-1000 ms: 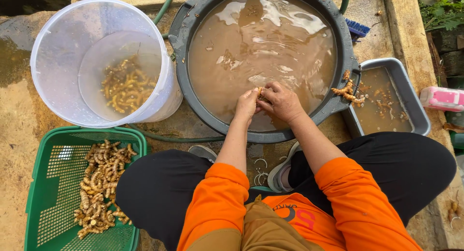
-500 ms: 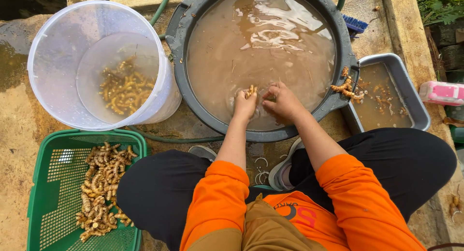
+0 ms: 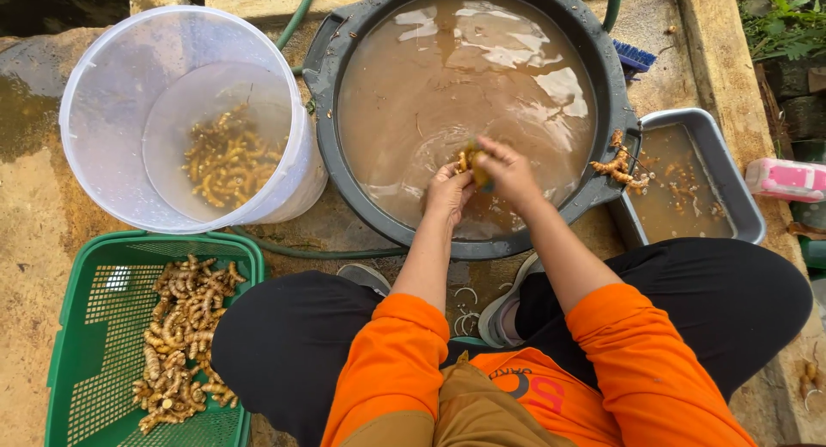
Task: Washing turmeric roots in a large basin of water using a scrub pad and placing them into a clean bucket.
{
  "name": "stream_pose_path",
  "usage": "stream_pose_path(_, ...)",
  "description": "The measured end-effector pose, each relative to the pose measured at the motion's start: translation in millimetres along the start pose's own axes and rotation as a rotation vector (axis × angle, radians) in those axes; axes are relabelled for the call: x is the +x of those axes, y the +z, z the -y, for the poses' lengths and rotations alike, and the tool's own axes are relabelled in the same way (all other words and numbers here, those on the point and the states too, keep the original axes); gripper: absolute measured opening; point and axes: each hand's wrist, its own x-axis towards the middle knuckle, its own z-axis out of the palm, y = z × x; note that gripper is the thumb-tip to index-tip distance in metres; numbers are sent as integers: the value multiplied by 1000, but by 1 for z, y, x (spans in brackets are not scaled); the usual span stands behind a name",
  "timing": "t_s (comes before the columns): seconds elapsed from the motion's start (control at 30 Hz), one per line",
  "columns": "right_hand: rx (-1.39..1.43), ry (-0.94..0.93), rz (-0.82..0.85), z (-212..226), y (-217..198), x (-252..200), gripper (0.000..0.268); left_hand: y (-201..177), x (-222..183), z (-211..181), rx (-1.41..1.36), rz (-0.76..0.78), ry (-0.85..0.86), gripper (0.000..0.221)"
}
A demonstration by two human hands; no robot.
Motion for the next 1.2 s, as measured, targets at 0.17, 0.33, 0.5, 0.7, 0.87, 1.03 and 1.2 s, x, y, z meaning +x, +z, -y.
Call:
stream_pose_path(0.17,-731,-812,223,-30,-4,10,44,-7,-9,-1,-83,123,-17,26)
stream_pose_path(0.33,-770,-728,157,-11,1,-1,40,-2,-19,-6,3,320,-52,31)
stream_pose_path(0.5,-671,-355,-157,-37,-16,33,29,2,-16,-3,190,296,-81,35)
stream_pose_path(0.7,33,-205,-176,-29,-33,46,33,-3,-12,-3,122,198,-28,36)
stream_pose_path(0.87,-560,-760,139,-30,-17,17,44,-8,-5,8,54,203,-22,31)
stream_pose_path(1.03,-943,-626,78,-39,-20,23,41,1,-20,-3,123,290,-52,27)
stream_pose_path(1.2,-27,195,-155,-34,-22,40,42,17,-24,-8,240,255,-53,30)
